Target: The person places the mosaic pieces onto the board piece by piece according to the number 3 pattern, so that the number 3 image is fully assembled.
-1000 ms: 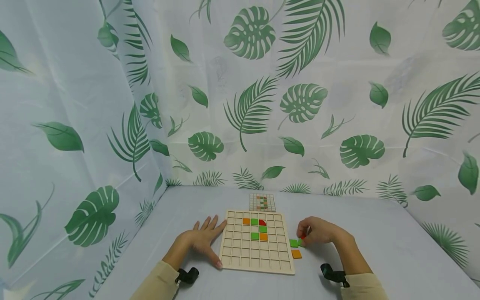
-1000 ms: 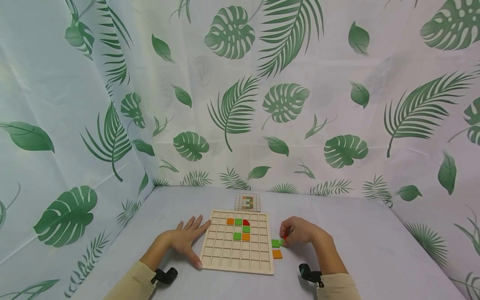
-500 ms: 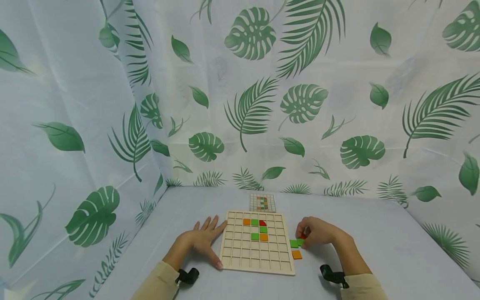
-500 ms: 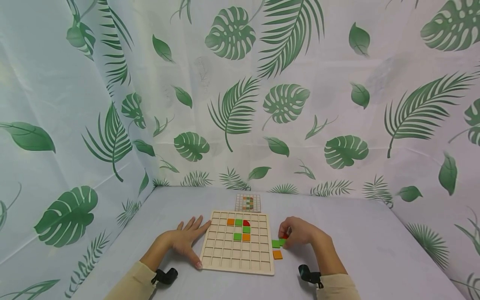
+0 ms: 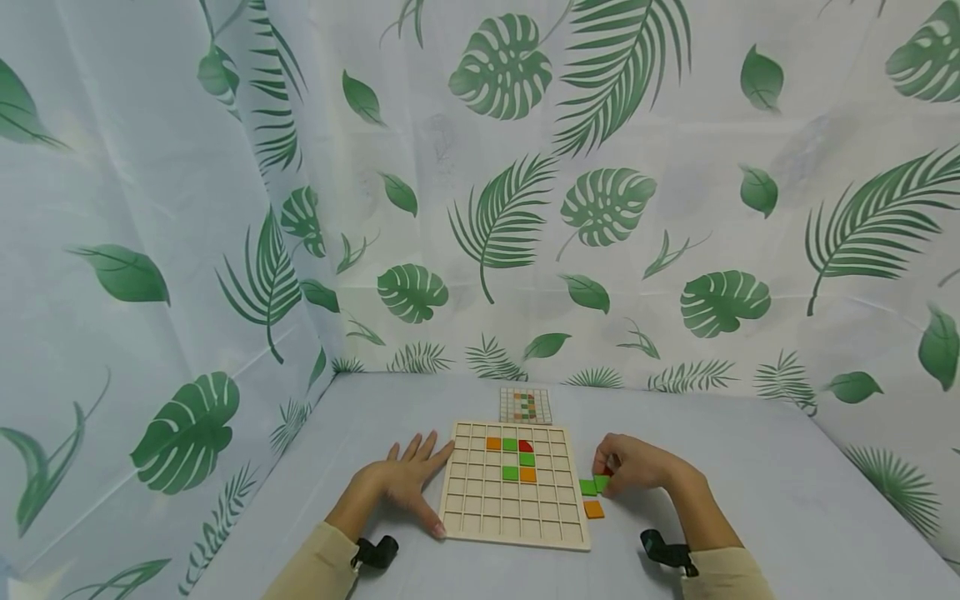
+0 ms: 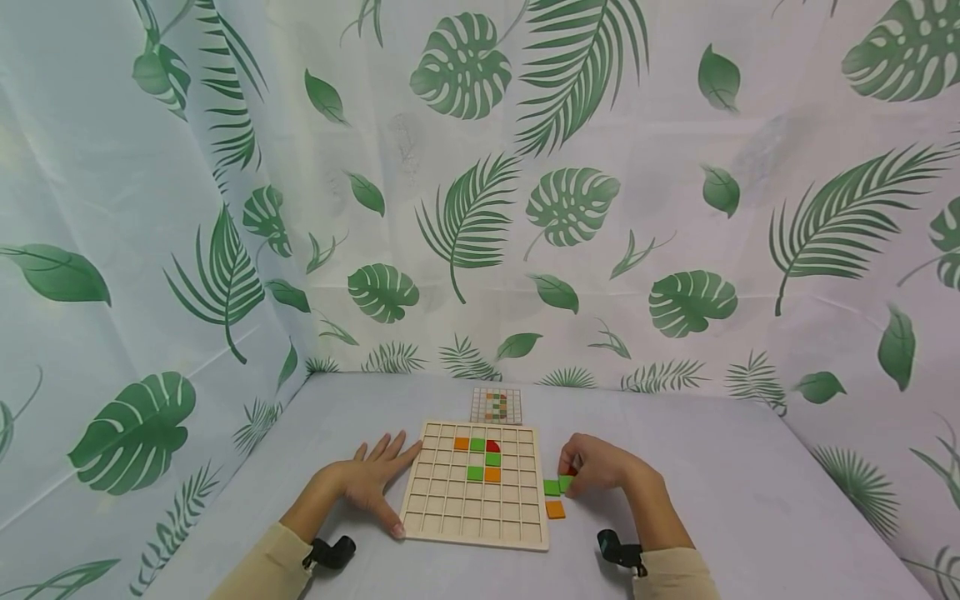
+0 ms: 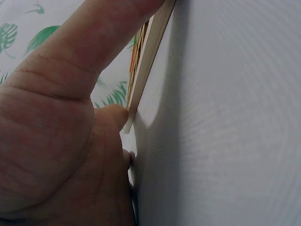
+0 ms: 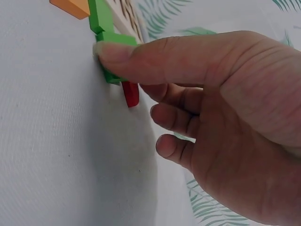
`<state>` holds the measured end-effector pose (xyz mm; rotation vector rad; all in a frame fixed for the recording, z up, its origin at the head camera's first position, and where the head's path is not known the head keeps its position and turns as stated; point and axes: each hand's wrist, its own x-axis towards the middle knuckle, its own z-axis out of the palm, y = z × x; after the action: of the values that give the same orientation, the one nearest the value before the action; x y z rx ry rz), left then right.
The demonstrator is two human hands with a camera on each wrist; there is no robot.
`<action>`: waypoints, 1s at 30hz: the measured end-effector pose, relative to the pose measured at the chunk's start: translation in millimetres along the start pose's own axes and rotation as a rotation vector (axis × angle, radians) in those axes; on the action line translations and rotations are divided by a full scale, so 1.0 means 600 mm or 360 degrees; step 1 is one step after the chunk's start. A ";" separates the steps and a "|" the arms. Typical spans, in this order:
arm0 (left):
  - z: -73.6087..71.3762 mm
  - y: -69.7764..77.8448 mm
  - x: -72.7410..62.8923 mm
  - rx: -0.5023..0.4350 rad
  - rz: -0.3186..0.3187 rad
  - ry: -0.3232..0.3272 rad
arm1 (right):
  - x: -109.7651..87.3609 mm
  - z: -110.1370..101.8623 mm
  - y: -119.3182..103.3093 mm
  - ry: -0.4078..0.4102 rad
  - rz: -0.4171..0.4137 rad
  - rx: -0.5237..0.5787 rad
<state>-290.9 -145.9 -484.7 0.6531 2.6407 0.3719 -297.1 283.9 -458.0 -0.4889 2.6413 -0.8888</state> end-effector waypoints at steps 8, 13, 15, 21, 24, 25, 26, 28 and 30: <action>-0.002 0.003 -0.001 0.0009 -0.0008 0.0000 | 0.002 -0.008 0.005 -0.0091 -0.0108 -0.0017; -0.001 0.000 0.000 0.0005 -0.0003 -0.0003 | 0.003 -0.013 0.007 -0.0028 -0.0159 0.0016; -0.001 -0.001 0.001 0.0006 0.0002 0.0000 | 0.005 -0.015 0.007 0.0067 -0.0167 0.0038; -0.001 -0.001 0.000 0.0004 0.0016 0.0000 | 0.012 -0.019 0.007 0.0319 -0.0201 0.0155; -0.001 0.000 -0.001 0.0001 0.0014 -0.0004 | 0.014 -0.020 0.004 0.0413 -0.0171 0.0209; -0.001 0.000 -0.002 -0.0003 0.0012 -0.0002 | 0.014 -0.020 0.003 0.0447 -0.0154 0.0225; -0.001 0.001 -0.002 -0.0003 0.0010 -0.0001 | 0.014 -0.020 0.002 0.0477 -0.0139 0.0230; -0.002 0.002 -0.003 -0.0004 0.0006 0.0002 | 0.015 -0.020 0.000 0.0526 -0.0112 0.0241; -0.002 0.004 -0.004 -0.0001 0.0001 0.0008 | 0.015 -0.019 -0.003 0.0559 -0.0115 0.0230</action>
<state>-288.5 -145.2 -482.2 0.6531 2.6448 0.3752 -309.4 284.9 -449.9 -0.4275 2.8521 -1.2816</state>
